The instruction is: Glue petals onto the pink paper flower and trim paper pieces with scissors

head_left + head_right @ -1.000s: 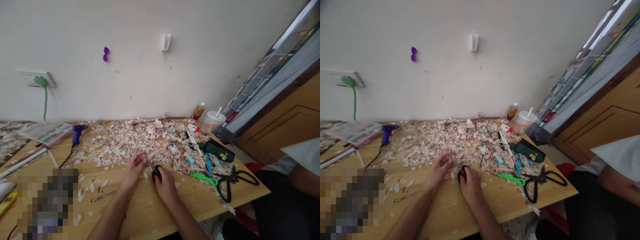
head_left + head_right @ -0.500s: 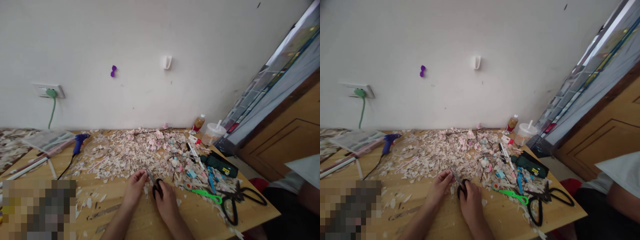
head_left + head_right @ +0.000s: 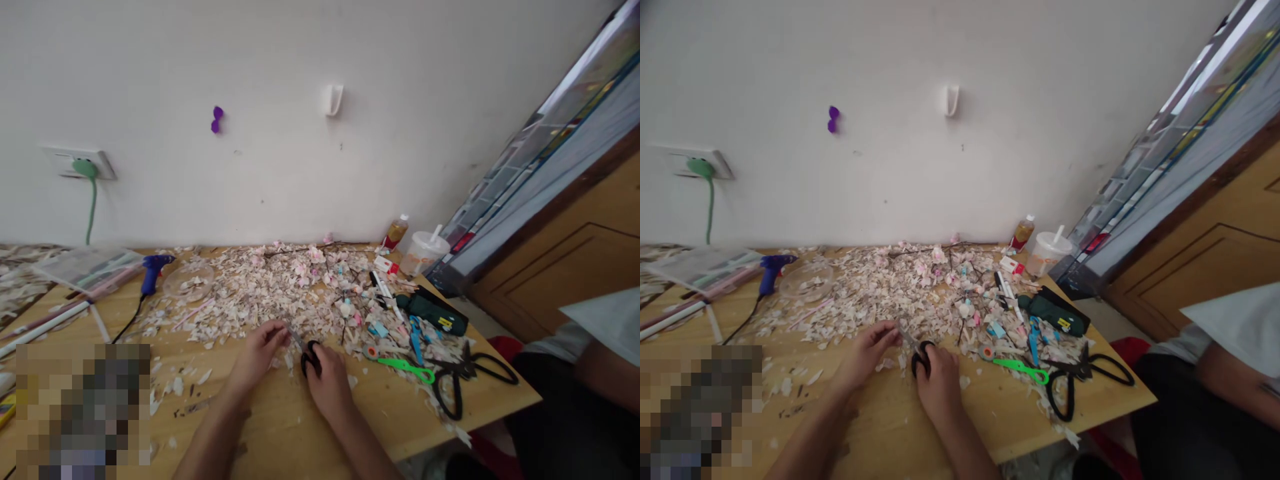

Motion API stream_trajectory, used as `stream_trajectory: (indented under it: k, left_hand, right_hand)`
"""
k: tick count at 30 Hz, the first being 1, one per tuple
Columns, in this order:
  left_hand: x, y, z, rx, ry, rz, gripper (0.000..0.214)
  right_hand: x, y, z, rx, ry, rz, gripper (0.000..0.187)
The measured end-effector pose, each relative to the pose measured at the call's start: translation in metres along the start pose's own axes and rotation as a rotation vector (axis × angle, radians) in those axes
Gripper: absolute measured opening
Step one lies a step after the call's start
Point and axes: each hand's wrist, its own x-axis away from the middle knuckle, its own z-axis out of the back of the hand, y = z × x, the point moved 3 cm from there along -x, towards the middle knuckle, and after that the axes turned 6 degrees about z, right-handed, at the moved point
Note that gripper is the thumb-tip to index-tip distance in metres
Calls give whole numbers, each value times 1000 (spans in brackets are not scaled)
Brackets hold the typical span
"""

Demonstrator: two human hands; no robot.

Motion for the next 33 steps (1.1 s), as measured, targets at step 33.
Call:
stream_trajectory:
  k: [33]
  left_hand:
    - [-3, -8, -3, 347, 15, 242, 39]
  right_hand:
    - [-1, -1, 2, -46, -27, -26, 19]
